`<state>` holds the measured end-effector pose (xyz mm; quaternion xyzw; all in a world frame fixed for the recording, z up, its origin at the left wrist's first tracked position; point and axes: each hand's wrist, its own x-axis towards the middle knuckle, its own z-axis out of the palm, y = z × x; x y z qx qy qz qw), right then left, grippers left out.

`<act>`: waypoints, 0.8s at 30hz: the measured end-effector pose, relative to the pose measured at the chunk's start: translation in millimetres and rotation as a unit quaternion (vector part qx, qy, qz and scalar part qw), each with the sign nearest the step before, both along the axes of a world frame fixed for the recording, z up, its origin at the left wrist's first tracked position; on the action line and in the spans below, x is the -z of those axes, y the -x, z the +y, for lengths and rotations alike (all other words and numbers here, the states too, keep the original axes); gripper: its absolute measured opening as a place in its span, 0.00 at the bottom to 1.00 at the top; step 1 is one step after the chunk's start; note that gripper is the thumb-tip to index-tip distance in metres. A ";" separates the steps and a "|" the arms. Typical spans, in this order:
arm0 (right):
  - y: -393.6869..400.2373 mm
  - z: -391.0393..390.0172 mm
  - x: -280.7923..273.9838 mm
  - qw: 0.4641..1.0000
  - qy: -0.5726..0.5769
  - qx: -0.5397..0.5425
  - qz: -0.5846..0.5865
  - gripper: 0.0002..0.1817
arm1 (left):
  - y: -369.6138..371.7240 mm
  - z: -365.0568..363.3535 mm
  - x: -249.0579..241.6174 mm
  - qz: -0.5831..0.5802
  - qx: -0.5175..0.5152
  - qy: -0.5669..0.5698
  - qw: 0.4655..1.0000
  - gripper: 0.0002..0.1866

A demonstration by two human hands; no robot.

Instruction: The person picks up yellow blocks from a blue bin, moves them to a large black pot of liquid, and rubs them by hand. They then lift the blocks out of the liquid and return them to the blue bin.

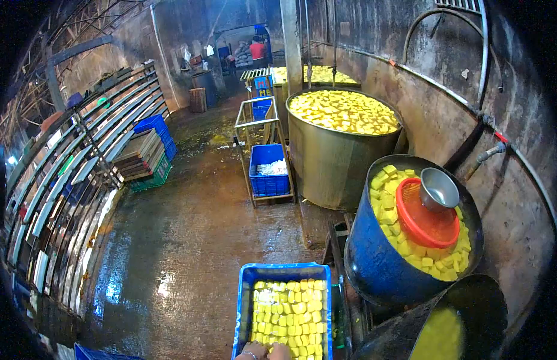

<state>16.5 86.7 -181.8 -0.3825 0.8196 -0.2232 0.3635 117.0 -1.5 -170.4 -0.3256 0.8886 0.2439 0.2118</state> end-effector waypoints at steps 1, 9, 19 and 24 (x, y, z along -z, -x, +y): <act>3.0 -4.8 -12.4 0.996 0.035 0.085 0.016 0.17 | 9.4 -4.4 -14.2 0.002 0.002 0.002 1.000 0.17; 9.2 -15.8 43.4 0.920 -0.071 0.344 -0.174 0.26 | 2.8 -14.6 73.3 0.043 0.051 -0.097 0.993 0.24; 67.5 155.4 -281.4 0.881 0.396 0.227 -0.123 0.14 | 31.0 -28.6 80.7 0.032 0.183 -0.177 0.967 0.22; 142.9 320.4 -335.2 0.879 0.316 0.329 0.138 0.04 | 138.2 46.3 -115.7 0.382 -0.043 -0.056 0.921 0.23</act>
